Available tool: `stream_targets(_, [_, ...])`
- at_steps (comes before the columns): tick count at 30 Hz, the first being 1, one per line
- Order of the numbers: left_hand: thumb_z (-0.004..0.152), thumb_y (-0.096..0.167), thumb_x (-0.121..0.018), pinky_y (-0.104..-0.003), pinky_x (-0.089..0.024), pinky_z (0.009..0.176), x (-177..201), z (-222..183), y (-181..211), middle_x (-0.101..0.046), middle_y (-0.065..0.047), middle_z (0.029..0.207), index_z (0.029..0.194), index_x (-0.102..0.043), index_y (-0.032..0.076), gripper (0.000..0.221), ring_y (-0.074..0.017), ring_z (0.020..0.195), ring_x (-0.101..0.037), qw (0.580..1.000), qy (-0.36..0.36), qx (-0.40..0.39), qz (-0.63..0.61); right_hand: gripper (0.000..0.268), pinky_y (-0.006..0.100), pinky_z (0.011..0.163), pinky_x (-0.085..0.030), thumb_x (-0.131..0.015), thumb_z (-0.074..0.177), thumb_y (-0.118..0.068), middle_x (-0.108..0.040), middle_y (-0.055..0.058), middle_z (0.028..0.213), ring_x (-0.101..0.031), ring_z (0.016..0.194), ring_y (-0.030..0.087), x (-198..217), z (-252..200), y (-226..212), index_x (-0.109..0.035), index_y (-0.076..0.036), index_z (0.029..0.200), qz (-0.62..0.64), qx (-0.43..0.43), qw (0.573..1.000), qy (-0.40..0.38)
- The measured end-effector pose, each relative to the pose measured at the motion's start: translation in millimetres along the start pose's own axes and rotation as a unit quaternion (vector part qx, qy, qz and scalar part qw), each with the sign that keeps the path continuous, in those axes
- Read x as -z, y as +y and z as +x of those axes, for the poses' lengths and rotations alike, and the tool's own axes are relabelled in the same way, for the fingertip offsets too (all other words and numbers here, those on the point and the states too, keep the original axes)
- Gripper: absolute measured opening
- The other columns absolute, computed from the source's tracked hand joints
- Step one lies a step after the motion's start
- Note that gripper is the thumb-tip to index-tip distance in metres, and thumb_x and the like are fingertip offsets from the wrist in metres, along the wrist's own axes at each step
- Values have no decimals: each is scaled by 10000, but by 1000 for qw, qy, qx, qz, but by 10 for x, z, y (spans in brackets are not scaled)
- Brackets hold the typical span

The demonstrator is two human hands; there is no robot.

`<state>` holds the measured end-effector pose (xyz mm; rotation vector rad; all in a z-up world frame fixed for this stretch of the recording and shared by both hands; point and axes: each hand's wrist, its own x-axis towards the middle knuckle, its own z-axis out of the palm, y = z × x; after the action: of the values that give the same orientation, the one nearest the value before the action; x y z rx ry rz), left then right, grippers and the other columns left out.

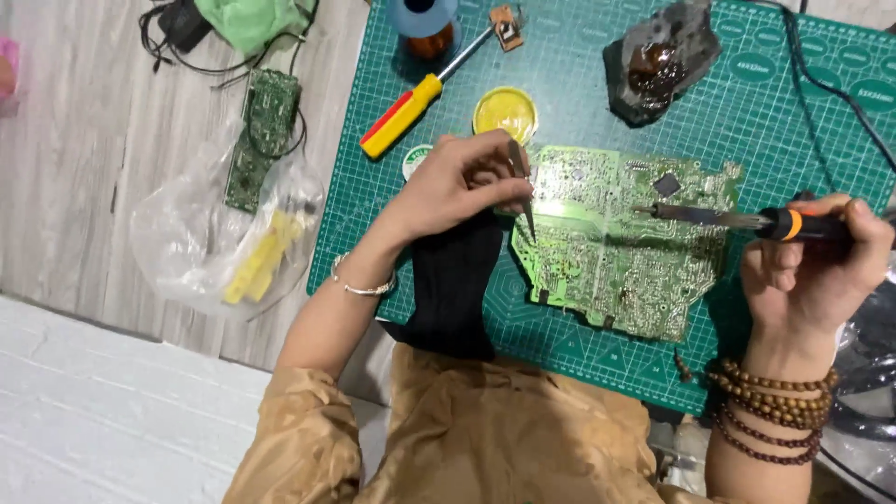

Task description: Soldering and repairing components on a circuit board using a soldering iron and tweezers.

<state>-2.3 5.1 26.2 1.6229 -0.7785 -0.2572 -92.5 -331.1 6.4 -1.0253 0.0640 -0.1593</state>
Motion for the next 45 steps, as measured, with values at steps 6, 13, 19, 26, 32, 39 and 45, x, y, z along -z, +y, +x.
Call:
stream_targets(6, [926, 45, -677, -153, -481, 512, -85, -4, 12, -725, -75, 740, 972, -627, -11, 89, -125, 630, -724, 1000, 7, -23, 3, 241, 87, 388, -271, -483, 1069, -343, -559, -50, 662, -409, 418, -2, 229, -35, 83, -640, -182, 981, 25, -27, 999, -12])
stream_targets(13, [914, 58, -704, -167, -335, 470, -142, 2, -87, -689, -41, 704, 969, -634, 8, 102, -61, 508, -538, 999, 27, -8, 17, 255, 88, 390, -266, -482, 1073, -357, -544, -49, 644, -399, 410, -4, 274, -25, 102, -661, -200, 983, 26, -27, 999, -20])
stream_targets(19, [907, 44, -709, -174, -456, 515, -128, 11, -86, -719, -62, 751, 981, -623, -2, 123, -102, 590, -659, 999, 23, -29, 32, 257, 83, 386, -262, -480, 1075, -359, -545, -49, 642, -398, 406, -8, 234, -13, 100, -663, -197, 998, 14, -21, 999, -27])
stream_targets(26, [911, 54, -716, -175, -380, 489, -121, 27, -108, -706, -54, 739, 971, -632, 0, 116, -86, 546, -600, 999, 22, -27, 40, 283, 102, 356, -243, -471, 1052, -362, -527, -51, 608, -369, 383, -8, 142, 7, 74, -667, -185, 951, -9, -6, 1000, -16])
stream_targets(32, [910, 48, -719, -184, -403, 500, -134, 23, -111, -711, -66, 750, 982, -645, -9, 118, -99, 548, -597, 998, 17, -42, 41, 283, 105, 366, -253, -473, 1051, -349, -546, -30, 622, -366, 379, 3, 197, 5, 100, -664, -161, 962, 11, -19, 1000, -22])
stream_targets(39, [914, 55, -724, -197, -425, 503, -128, 23, -91, -716, -74, 761, 979, -648, -8, 118, -115, 544, -606, 996, 5, -74, 47, 284, 127, 383, -322, -470, 1051, -356, -541, -31, 627, -355, 379, 11, 114, -7, 88, -660, -180, 934, -30, -5, 1000, -3])
stream_targets(45, [901, 40, -734, -205, -421, 511, -126, 6, -76, -727, -79, 787, 981, -646, -8, 129, -120, 547, -603, 996, 9, -77, 49, 312, 122, 349, -265, -478, 1021, -364, -546, -40, 585, -369, 354, 14, 70, 10, 93, -685, -152, 924, -28, -20, 999, -9])
